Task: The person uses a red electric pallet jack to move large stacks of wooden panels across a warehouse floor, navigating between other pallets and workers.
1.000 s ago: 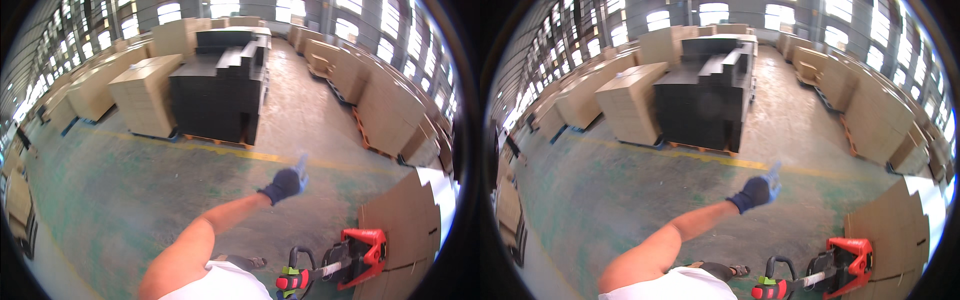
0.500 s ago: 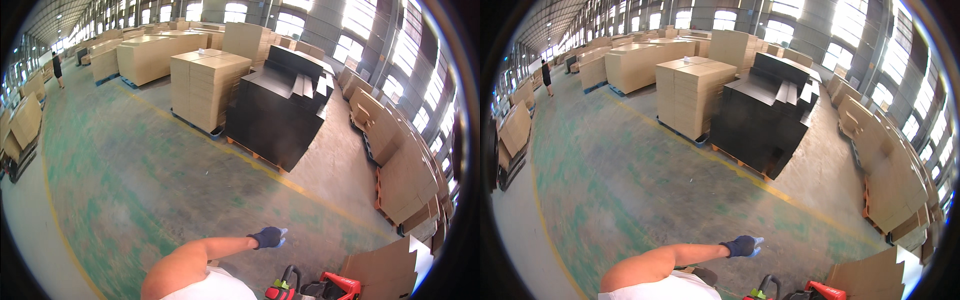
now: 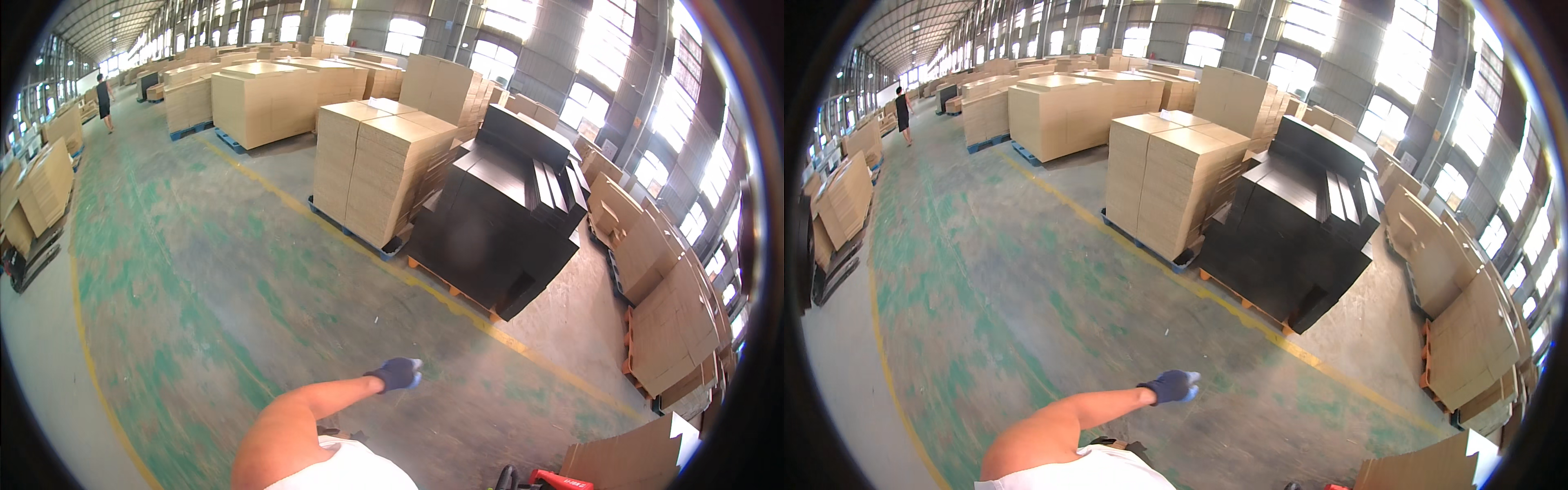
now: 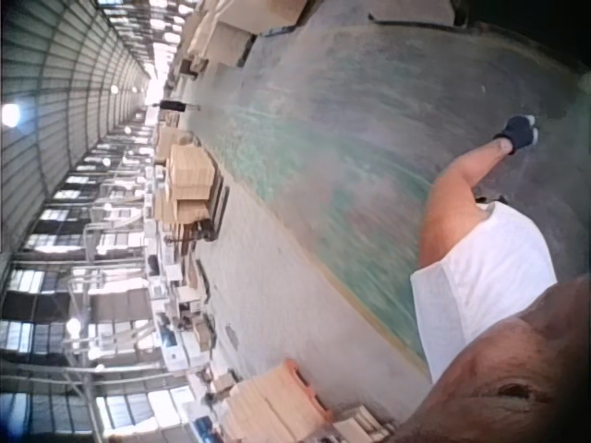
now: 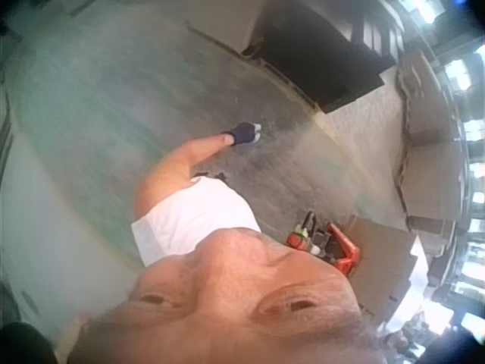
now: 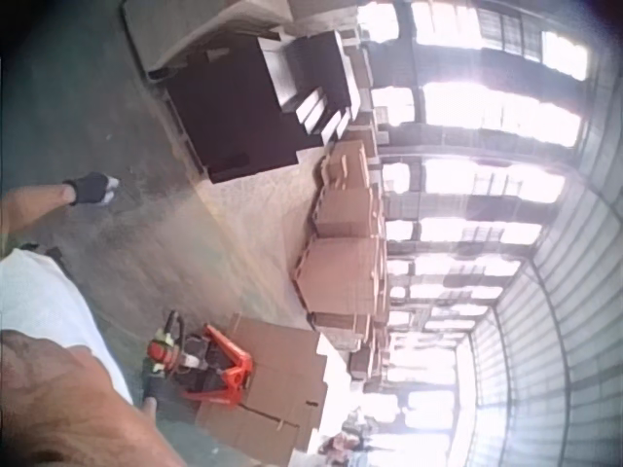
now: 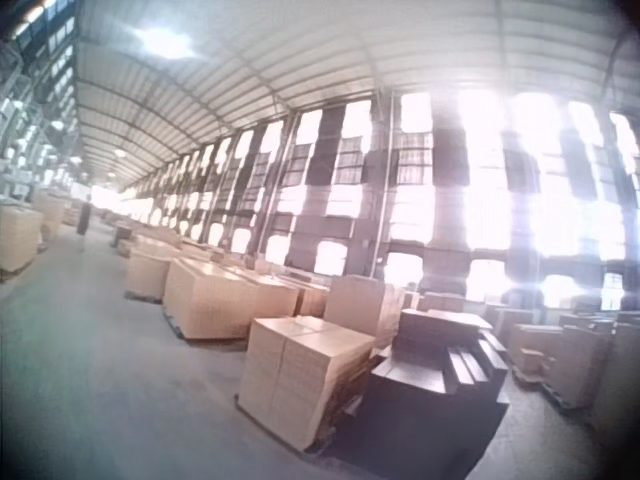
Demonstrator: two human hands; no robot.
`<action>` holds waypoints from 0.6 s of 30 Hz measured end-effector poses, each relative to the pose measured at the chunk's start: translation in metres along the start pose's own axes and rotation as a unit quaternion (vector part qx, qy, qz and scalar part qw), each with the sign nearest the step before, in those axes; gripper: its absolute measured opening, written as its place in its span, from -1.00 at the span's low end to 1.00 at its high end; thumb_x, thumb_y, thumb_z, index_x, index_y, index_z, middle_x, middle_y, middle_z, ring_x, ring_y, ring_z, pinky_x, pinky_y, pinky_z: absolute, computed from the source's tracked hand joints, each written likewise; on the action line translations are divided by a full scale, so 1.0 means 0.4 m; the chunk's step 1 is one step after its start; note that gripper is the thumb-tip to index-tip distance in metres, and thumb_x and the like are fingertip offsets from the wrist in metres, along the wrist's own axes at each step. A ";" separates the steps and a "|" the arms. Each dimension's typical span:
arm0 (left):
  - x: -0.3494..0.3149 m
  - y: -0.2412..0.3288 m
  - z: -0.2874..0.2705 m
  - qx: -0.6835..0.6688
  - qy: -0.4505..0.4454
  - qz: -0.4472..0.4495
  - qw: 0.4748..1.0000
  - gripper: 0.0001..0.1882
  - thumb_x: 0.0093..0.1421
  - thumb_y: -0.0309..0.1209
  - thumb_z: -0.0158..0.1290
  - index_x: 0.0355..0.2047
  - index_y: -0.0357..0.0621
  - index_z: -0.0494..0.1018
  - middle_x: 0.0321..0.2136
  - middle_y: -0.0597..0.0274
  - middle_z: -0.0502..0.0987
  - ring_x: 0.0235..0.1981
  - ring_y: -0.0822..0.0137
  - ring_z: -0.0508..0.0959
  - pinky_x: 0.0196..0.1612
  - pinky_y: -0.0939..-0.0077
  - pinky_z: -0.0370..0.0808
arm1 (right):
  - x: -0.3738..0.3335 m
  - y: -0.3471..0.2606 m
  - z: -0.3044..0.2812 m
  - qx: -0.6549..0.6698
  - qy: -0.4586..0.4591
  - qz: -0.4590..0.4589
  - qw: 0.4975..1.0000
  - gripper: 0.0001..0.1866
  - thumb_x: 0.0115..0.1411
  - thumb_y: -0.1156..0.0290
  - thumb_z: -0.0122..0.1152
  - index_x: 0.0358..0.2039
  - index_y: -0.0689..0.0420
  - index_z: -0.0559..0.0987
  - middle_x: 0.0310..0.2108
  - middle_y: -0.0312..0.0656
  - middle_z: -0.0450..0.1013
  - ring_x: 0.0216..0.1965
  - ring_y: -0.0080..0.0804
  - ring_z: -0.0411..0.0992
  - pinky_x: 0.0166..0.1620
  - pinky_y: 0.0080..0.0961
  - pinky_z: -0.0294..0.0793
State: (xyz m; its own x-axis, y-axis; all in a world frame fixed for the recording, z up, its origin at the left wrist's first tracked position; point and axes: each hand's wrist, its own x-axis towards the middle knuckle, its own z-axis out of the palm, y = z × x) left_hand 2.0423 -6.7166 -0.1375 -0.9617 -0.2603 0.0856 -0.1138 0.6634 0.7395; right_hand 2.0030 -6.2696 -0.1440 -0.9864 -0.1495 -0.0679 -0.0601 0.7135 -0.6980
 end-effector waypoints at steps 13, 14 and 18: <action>-0.332 -0.520 -0.395 0.078 -0.056 -0.274 0.957 -0.63 0.04 -0.20 -0.05 -0.25 -0.17 0.52 -0.26 -0.15 0.55 -0.18 -0.13 0.52 -0.10 0.12 0.44 | -0.191 -0.228 0.294 0.019 -0.012 0.014 1.000 -0.75 0.01 0.22 0.35 -0.37 0.07 0.54 -0.56 -0.32 0.45 -0.56 -0.43 0.41 -0.48 -0.43 0.37; -0.354 -0.590 -0.389 0.078 -0.049 -0.251 0.964 -0.63 0.04 -0.21 -0.06 -0.25 -0.18 0.52 -0.23 -0.15 0.55 -0.15 -0.11 0.52 -0.09 0.13 0.44 | -0.205 -0.239 0.312 0.020 -0.015 0.017 1.000 -0.75 0.01 0.22 0.35 -0.37 0.07 0.54 -0.57 -0.32 0.45 -0.56 -0.43 0.40 -0.48 -0.43 0.37; -0.355 -0.593 -0.542 0.098 -0.080 -0.209 0.970 -0.59 0.08 -0.21 -0.09 -0.19 -0.25 0.49 -0.21 -0.22 0.53 -0.12 -0.12 0.51 -0.04 0.11 0.41 | -0.267 -0.297 0.384 0.027 -0.006 0.029 0.999 -0.76 0.01 0.23 0.34 -0.38 0.07 0.54 -0.57 -0.33 0.44 -0.57 -0.44 0.40 -0.49 -0.44 0.36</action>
State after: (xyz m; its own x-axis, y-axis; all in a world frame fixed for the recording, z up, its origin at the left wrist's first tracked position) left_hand 2.2600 -6.9891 -0.1802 -0.8460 -0.4339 -0.3099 -0.5320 0.6481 0.5450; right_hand 2.1389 -6.4437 -0.1632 -0.9861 -0.1171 -0.1183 0.0065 0.6833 -0.7301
